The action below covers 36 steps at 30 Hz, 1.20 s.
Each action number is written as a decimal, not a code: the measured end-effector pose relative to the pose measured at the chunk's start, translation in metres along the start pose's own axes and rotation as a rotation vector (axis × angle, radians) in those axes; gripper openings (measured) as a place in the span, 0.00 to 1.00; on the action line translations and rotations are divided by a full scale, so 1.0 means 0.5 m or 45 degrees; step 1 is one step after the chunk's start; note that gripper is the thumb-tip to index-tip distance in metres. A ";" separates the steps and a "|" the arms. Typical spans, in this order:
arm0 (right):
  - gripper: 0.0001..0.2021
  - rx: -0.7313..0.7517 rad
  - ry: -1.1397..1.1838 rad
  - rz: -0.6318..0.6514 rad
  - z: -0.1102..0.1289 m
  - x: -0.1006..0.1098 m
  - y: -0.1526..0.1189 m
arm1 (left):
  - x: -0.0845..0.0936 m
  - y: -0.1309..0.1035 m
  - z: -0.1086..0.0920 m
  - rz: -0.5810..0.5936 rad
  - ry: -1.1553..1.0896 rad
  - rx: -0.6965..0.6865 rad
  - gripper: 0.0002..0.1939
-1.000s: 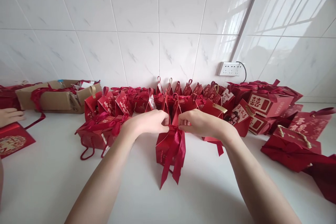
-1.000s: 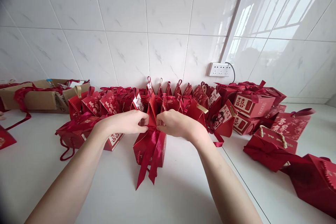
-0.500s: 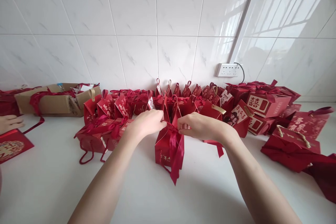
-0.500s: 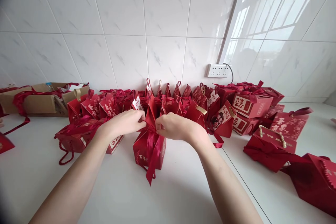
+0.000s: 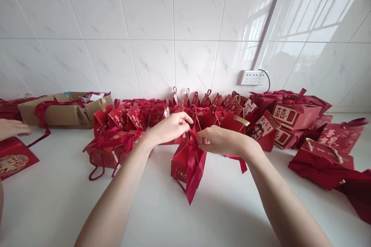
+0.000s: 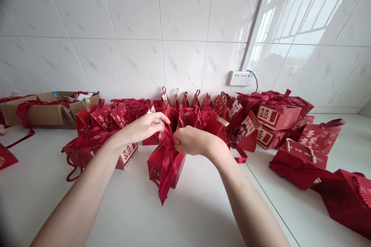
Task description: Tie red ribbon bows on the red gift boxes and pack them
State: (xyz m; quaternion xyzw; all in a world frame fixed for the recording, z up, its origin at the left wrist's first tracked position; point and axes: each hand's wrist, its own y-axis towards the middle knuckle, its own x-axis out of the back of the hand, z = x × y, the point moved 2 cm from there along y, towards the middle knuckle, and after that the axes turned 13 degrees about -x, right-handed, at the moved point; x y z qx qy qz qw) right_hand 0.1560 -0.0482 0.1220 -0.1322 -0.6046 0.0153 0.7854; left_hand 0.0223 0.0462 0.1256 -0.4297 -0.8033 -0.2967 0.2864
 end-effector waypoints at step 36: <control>0.05 0.230 0.058 -0.084 0.023 -0.037 0.042 | 0.040 -0.017 -0.026 -0.476 -0.619 -0.175 0.17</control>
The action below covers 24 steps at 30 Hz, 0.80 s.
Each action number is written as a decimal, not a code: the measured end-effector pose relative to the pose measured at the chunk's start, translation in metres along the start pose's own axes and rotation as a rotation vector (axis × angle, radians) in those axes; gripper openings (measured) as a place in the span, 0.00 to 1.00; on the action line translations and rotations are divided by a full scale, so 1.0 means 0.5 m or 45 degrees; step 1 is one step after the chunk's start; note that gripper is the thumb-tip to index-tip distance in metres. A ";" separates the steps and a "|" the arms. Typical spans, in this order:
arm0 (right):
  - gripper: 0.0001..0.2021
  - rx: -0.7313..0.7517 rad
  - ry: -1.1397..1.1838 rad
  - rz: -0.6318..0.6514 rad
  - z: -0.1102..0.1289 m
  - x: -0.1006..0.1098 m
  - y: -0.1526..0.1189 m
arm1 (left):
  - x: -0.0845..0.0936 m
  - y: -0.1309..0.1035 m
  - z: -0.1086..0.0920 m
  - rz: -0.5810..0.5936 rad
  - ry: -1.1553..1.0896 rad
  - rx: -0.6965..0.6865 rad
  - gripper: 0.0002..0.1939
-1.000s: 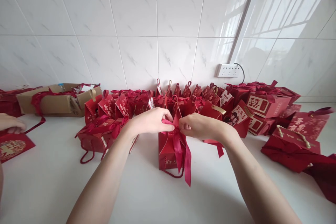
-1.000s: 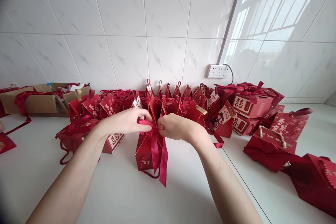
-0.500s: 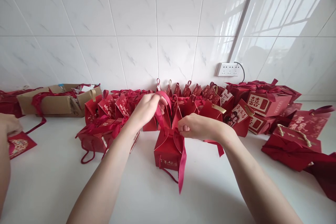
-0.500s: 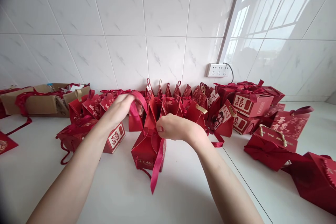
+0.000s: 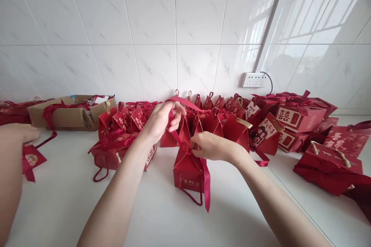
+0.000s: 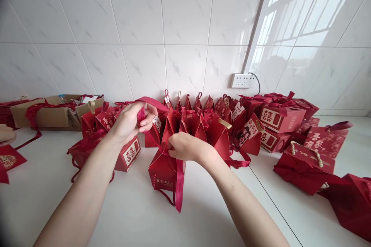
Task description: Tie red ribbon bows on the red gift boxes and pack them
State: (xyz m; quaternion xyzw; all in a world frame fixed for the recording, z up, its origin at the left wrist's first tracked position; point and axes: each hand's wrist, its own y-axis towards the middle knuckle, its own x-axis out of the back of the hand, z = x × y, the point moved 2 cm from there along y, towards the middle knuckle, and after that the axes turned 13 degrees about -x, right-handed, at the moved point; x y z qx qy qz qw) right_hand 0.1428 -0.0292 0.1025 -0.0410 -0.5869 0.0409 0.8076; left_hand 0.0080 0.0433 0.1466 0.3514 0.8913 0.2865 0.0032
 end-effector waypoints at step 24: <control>0.04 0.192 0.545 0.060 -0.054 0.018 0.017 | 0.018 -0.020 0.024 0.553 0.950 0.360 0.12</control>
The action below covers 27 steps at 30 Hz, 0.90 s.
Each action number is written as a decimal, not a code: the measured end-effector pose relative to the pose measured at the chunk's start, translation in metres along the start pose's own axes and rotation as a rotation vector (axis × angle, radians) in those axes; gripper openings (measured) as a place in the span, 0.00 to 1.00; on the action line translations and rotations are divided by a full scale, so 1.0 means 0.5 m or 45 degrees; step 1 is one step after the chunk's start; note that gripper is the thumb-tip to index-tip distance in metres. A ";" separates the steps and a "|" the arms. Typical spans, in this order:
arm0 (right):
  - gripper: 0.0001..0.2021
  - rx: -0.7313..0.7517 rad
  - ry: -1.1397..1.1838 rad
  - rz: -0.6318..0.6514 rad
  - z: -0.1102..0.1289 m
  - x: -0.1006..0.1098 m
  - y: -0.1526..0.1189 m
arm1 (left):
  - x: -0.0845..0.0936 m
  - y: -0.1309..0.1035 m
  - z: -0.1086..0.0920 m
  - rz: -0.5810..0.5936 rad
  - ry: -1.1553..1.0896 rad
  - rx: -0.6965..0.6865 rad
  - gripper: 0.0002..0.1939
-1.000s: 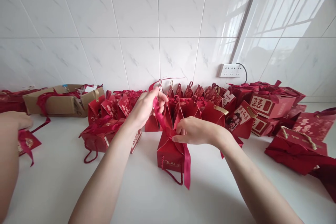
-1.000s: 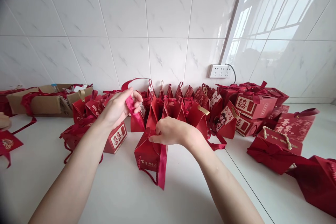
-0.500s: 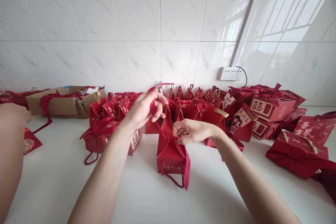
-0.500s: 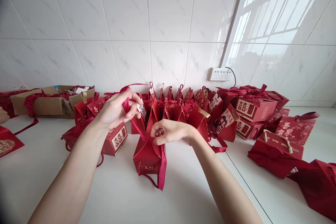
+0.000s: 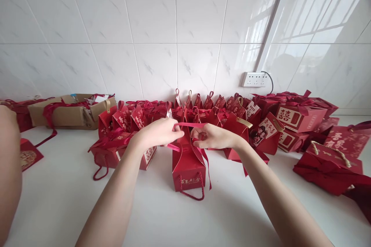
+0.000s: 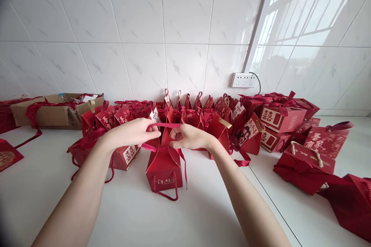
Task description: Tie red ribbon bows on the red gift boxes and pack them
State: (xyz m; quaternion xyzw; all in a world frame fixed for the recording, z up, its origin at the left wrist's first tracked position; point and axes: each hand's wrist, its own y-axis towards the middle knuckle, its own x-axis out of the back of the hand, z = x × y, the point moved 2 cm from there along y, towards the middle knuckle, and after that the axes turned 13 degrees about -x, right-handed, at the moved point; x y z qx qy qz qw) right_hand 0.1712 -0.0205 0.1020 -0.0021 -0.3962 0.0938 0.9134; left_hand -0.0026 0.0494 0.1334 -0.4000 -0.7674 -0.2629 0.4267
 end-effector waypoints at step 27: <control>0.03 -0.304 0.636 -0.783 -0.007 0.019 0.010 | -0.022 0.009 -0.001 0.407 0.231 0.112 0.08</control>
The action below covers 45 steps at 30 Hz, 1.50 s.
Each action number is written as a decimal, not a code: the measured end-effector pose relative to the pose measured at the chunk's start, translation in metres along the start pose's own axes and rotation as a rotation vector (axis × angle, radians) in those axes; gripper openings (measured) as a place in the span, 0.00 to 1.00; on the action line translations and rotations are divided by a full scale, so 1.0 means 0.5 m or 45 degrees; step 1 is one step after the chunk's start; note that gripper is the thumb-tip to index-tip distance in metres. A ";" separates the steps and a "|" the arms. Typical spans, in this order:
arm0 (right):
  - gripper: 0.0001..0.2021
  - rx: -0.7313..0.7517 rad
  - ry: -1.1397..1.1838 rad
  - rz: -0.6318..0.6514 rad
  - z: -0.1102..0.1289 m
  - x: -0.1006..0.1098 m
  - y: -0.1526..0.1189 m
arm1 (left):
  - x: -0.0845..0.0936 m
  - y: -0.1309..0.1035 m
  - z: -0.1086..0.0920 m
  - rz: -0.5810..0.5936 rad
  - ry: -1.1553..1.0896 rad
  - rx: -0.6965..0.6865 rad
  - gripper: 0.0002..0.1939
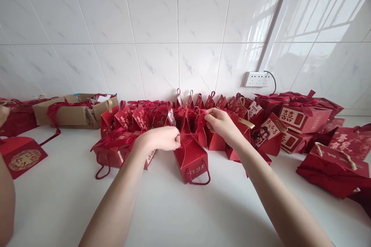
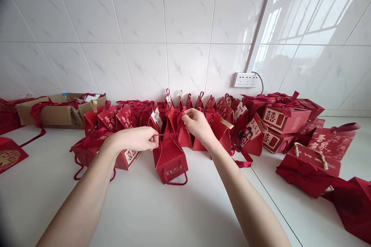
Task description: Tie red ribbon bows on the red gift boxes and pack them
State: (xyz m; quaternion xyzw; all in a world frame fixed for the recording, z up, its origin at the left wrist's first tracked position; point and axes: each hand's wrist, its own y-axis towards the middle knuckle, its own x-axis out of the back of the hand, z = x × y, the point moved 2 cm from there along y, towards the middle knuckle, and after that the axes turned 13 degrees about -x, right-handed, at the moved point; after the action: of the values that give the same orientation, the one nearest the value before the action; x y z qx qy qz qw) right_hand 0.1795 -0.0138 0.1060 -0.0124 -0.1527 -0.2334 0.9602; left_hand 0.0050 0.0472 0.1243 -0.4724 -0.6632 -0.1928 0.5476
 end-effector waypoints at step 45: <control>0.09 0.265 -1.128 0.329 -0.002 -0.011 -0.026 | -0.004 0.003 0.007 -0.066 0.020 -0.009 0.09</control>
State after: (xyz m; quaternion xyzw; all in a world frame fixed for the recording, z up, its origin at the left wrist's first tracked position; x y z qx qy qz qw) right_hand 0.1694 -0.0232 0.1026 -0.0335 -0.5674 -0.0678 0.8200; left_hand 0.0042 0.0499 0.1211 -0.4555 -0.6703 -0.2131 0.5457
